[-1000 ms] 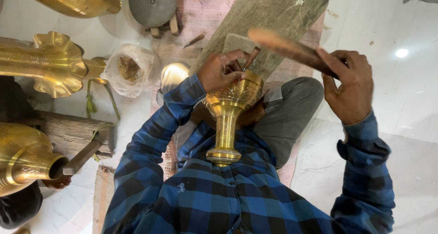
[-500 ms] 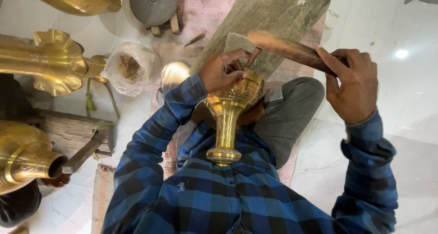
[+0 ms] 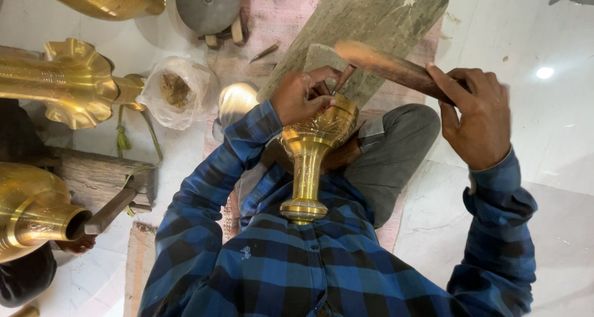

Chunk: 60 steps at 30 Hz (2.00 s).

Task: The person sits on the workshop floor with a brass vase held between their legs and engraves decorative floral patterns into its surface. They hold a small chisel against the brass with one hand and strike it with a wooden mallet held in the other hand, repositioning the chisel repeatedly to work across the patterned area.

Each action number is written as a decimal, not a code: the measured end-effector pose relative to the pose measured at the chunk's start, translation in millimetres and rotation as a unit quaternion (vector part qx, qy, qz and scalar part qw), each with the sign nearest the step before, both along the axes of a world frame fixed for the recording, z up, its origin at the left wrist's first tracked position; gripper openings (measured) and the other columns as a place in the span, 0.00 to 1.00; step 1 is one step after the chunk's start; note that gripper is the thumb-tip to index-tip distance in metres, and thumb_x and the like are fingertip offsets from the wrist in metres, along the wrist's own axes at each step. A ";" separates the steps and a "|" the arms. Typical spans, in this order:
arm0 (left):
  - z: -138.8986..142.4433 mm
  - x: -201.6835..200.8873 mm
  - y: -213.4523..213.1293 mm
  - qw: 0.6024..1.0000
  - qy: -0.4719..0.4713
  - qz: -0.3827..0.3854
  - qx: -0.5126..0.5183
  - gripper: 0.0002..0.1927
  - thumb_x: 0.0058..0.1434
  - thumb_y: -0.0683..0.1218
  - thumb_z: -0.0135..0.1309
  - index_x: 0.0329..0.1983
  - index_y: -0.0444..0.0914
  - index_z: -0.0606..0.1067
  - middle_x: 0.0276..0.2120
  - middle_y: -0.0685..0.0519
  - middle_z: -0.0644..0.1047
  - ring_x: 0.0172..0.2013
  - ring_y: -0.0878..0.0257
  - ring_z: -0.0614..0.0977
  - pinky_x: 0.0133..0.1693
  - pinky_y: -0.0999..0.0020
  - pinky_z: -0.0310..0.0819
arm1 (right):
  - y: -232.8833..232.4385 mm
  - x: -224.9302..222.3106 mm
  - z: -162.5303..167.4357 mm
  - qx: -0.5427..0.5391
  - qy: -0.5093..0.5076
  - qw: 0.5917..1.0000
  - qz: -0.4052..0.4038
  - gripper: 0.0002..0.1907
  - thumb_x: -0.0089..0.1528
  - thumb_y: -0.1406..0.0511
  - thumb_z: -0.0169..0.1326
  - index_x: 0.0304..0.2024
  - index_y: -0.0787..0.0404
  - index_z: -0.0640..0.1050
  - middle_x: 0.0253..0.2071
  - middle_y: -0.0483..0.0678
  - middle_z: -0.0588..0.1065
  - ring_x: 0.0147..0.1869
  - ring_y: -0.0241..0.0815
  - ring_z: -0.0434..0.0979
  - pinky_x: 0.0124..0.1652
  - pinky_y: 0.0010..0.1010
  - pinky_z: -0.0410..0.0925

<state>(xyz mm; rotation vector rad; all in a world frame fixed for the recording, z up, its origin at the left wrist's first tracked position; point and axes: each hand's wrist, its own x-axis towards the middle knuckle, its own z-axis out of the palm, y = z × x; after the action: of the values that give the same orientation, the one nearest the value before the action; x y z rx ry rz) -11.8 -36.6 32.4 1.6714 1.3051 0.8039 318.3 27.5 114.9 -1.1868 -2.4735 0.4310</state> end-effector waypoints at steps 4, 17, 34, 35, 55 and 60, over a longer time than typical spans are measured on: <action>-2.0 -1.5 0.2 0.998 -0.047 -0.009 0.041 0.22 0.63 0.42 0.63 0.59 0.35 0.73 0.43 0.43 0.84 0.37 0.59 0.89 0.41 0.64 0.87 | -2.2 -1.7 3.0 -0.126 0.240 0.962 -0.046 0.29 0.64 0.70 0.58 0.68 0.47 0.71 0.54 0.45 0.72 0.57 0.40 0.73 0.55 0.33 0.67; -30.2 -42.9 -46.5 0.872 -0.356 0.335 0.019 0.21 0.65 0.37 0.60 0.58 0.34 0.68 0.36 0.42 0.82 0.34 0.54 0.88 0.35 0.60 0.88 | -72.1 16.9 -94.1 -0.236 0.281 0.911 -0.189 0.31 0.64 0.72 0.58 0.70 0.59 0.70 0.53 0.52 0.75 0.56 0.46 0.75 0.56 0.38 0.73; -69.6 -76.5 -139.6 0.739 -0.323 0.590 -0.021 0.24 0.63 0.39 0.59 0.60 0.31 0.65 0.36 0.42 0.82 0.31 0.58 0.86 0.31 0.68 0.85 | -150.4 -46.5 -158.9 -0.425 0.500 0.686 -0.315 0.22 0.66 0.71 0.53 0.63 0.68 0.73 0.42 0.48 0.76 0.38 0.38 0.78 0.35 0.28 0.72; -68.0 -82.4 -132.2 0.746 -0.321 0.584 -0.018 0.24 0.63 0.39 0.59 0.60 0.32 0.66 0.35 0.42 0.82 0.30 0.58 0.85 0.32 0.68 0.85 | -149.9 -50.1 -156.8 -0.410 0.478 0.706 -0.324 0.22 0.66 0.70 0.54 0.63 0.67 0.73 0.42 0.47 0.76 0.36 0.38 0.78 0.31 0.28 0.71; -68.8 -97.0 39.7 0.875 0.410 0.109 -0.233 0.18 0.55 0.56 0.65 0.45 0.44 0.82 0.47 0.42 0.81 0.48 0.44 0.83 0.48 0.50 0.78 | -154.6 -81.5 -135.5 -0.246 0.303 0.881 -0.269 0.24 0.62 0.70 0.60 0.61 0.67 0.75 0.54 0.54 0.75 0.57 0.44 0.78 0.55 0.32 0.71; -50.2 -97.3 37.8 0.888 0.357 0.185 -0.220 0.22 0.56 0.60 0.66 0.47 0.43 0.81 0.48 0.42 0.81 0.49 0.43 0.82 0.49 0.50 0.77 | -151.1 -83.0 -136.4 -0.245 0.280 0.889 -0.268 0.24 0.61 0.70 0.60 0.61 0.66 0.76 0.53 0.55 0.75 0.57 0.46 0.79 0.55 0.33 0.72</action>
<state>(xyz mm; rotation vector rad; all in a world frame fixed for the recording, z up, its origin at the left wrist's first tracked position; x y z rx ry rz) -109.1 1.2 -17.8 1.3916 2.1721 0.0273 235.3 -123.6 -21.5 -1.5837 -1.4994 1.0895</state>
